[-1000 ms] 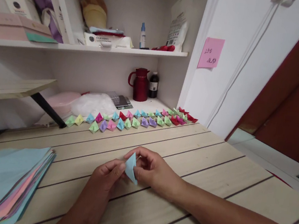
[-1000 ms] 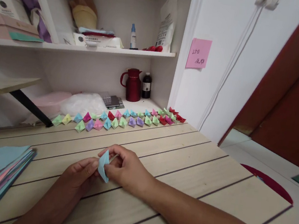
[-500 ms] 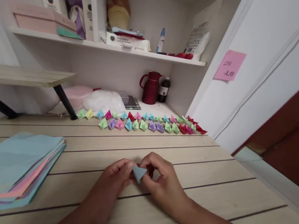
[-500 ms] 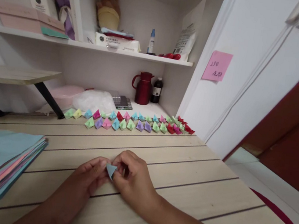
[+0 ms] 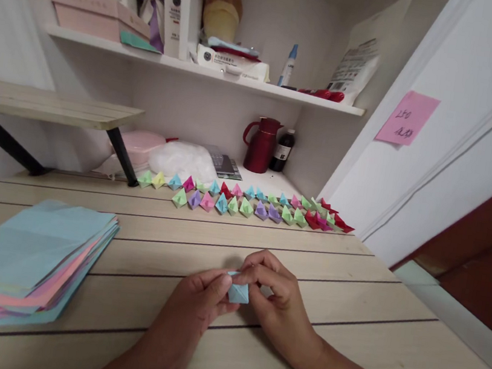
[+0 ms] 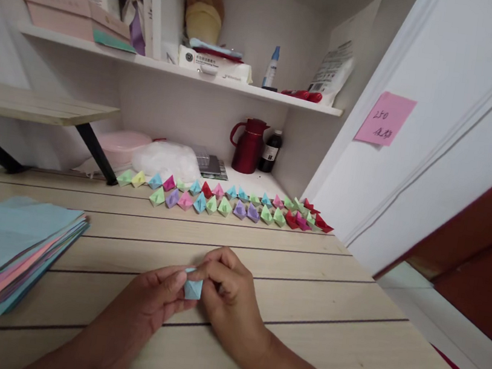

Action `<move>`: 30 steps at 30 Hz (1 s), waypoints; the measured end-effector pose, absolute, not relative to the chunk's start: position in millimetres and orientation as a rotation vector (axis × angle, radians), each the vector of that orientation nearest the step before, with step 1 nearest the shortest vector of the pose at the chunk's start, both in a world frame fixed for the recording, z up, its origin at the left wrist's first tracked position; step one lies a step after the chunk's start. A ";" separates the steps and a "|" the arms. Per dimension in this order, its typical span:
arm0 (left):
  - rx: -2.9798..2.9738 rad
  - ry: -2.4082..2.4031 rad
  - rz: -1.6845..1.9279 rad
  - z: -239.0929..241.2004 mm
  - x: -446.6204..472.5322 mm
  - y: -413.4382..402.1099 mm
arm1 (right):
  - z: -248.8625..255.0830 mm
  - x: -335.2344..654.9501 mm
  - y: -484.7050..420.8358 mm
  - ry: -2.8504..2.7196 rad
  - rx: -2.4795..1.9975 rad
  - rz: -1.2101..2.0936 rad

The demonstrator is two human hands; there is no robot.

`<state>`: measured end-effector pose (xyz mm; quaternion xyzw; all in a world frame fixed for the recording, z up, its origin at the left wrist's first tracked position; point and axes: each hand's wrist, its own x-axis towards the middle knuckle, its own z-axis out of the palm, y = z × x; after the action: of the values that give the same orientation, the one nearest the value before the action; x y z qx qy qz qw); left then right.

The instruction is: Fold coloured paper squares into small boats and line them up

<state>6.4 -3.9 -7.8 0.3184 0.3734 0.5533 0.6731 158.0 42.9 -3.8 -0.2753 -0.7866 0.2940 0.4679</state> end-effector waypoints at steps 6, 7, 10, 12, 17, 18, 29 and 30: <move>0.764 1.081 1.303 -13.7 4.7 -1.9 | 1.7 158.0 37.5 -1.880 -0.777 0.935; 0.762 1.105 1.311 -12.8 3.8 -1.8 | 2.7 158.2 37.0 -1.854 -0.805 1.029; 0.750 1.162 1.351 -7.4 0.4 -1.3 | 4.3 158.6 37.2 -1.715 -0.770 1.361; 0.734 1.177 1.374 -3.1 -2.8 -0.9 | 3.6 158.0 39.0 -1.603 -0.684 1.514; 0.687 1.070 1.403 2.8 -10.5 -1.0 | -3.3 154.9 44.2 -1.524 -0.731 1.642; 0.690 1.068 1.406 2.9 -11.0 -1.3 | -4.5 154.8 44.6 -1.546 -0.742 1.650; 0.919 1.397 1.351 5.3 -0.2 -3.8 | 2.0 156.4 38.9 -1.626 -0.705 1.736; 0.933 1.414 1.348 6.4 0.0 -3.9 | 1.3 155.9 39.3 -1.614 -0.720 1.738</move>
<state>0.0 -3.9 6.4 0.3805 0.5768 0.5500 0.4692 155.9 39.3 1.3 -0.2746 -0.6157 0.6631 0.3252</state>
